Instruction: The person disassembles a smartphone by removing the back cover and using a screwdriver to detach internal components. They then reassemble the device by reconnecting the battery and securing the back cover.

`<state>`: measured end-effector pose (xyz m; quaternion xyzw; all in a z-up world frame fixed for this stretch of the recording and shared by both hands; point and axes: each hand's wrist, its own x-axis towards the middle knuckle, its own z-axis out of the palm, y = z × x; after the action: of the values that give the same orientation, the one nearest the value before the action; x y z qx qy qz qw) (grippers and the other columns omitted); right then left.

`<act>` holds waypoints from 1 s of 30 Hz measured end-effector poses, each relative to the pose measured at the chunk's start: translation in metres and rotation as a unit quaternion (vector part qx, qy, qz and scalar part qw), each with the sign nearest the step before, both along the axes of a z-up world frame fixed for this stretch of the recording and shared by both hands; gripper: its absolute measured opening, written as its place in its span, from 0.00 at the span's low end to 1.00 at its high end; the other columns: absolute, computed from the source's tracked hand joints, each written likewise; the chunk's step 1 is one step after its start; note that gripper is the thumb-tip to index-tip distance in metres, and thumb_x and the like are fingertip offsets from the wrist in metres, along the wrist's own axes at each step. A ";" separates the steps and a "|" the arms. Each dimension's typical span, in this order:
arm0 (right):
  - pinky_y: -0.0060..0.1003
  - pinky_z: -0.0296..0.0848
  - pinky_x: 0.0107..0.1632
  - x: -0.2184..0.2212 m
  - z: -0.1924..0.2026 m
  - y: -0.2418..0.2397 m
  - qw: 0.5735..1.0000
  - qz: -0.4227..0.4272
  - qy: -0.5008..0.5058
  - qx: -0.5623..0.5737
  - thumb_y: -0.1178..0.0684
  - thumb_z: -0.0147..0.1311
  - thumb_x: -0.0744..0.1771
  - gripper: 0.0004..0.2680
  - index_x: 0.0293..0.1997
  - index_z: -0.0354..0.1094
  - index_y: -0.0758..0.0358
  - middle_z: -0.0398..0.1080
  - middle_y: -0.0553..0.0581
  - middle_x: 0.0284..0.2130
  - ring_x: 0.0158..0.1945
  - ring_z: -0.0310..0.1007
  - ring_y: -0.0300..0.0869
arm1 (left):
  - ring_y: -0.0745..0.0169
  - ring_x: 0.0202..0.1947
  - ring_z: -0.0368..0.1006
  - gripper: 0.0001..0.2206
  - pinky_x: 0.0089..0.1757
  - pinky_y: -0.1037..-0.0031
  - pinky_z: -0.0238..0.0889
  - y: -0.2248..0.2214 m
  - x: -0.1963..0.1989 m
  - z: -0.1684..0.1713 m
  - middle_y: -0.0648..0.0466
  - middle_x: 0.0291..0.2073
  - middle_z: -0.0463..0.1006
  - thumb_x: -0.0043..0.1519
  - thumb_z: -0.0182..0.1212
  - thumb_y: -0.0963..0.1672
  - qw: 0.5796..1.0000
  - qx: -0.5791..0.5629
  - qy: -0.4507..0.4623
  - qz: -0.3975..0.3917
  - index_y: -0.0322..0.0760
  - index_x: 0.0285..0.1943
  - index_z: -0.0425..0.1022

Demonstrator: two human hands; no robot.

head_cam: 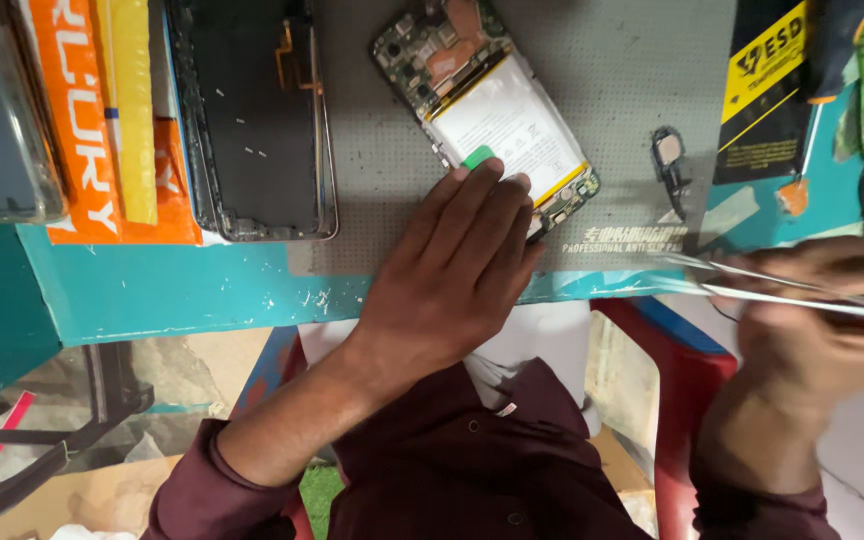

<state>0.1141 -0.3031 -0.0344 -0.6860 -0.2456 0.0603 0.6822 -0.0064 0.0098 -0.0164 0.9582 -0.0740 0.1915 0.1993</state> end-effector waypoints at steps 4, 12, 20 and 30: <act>0.35 0.81 0.37 -0.014 -0.029 0.018 0.949 0.037 -0.277 -0.148 0.64 0.64 0.63 0.05 0.38 0.71 0.72 0.75 0.67 0.36 0.36 0.81 0.47 | 0.42 0.67 0.67 0.15 0.67 0.54 0.62 -0.001 -0.001 -0.003 0.41 0.62 0.72 0.73 0.65 0.44 1.000 -0.003 -0.006 0.006 0.23 0.59 0.75; 0.36 0.81 0.40 -0.023 -0.012 0.030 0.902 0.064 -0.365 -0.221 0.65 0.69 0.65 0.06 0.39 0.75 0.69 0.78 0.67 0.38 0.40 0.82 0.51 | 0.41 0.67 0.67 0.15 0.67 0.54 0.63 -0.001 -0.001 -0.006 0.39 0.62 0.72 0.74 0.64 0.44 1.000 -0.007 -0.006 0.001 0.22 0.59 0.75; 0.41 0.83 0.41 -0.028 0.002 0.049 0.909 0.047 -0.333 -0.246 0.66 0.68 0.62 0.06 0.35 0.76 0.67 0.78 0.66 0.35 0.38 0.83 0.53 | 0.42 0.68 0.66 0.15 0.67 0.54 0.63 -0.003 -0.001 -0.008 0.40 0.62 0.72 0.74 0.64 0.45 1.000 -0.007 -0.003 0.004 0.23 0.59 0.76; 0.36 0.78 0.37 -0.023 0.026 0.063 0.894 0.071 -0.342 -0.282 0.64 0.69 0.62 0.06 0.37 0.76 0.66 0.78 0.63 0.36 0.39 0.82 0.49 | 0.42 0.67 0.66 0.15 0.67 0.54 0.62 -0.003 -0.002 -0.009 0.40 0.62 0.72 0.75 0.64 0.44 1.000 0.000 -0.009 0.005 0.22 0.59 0.76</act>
<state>0.0910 -0.2400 -0.0088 -0.8085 -0.4844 -0.0635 0.3281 -0.0086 0.0070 -0.0253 0.9568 -0.0709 0.2014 0.1973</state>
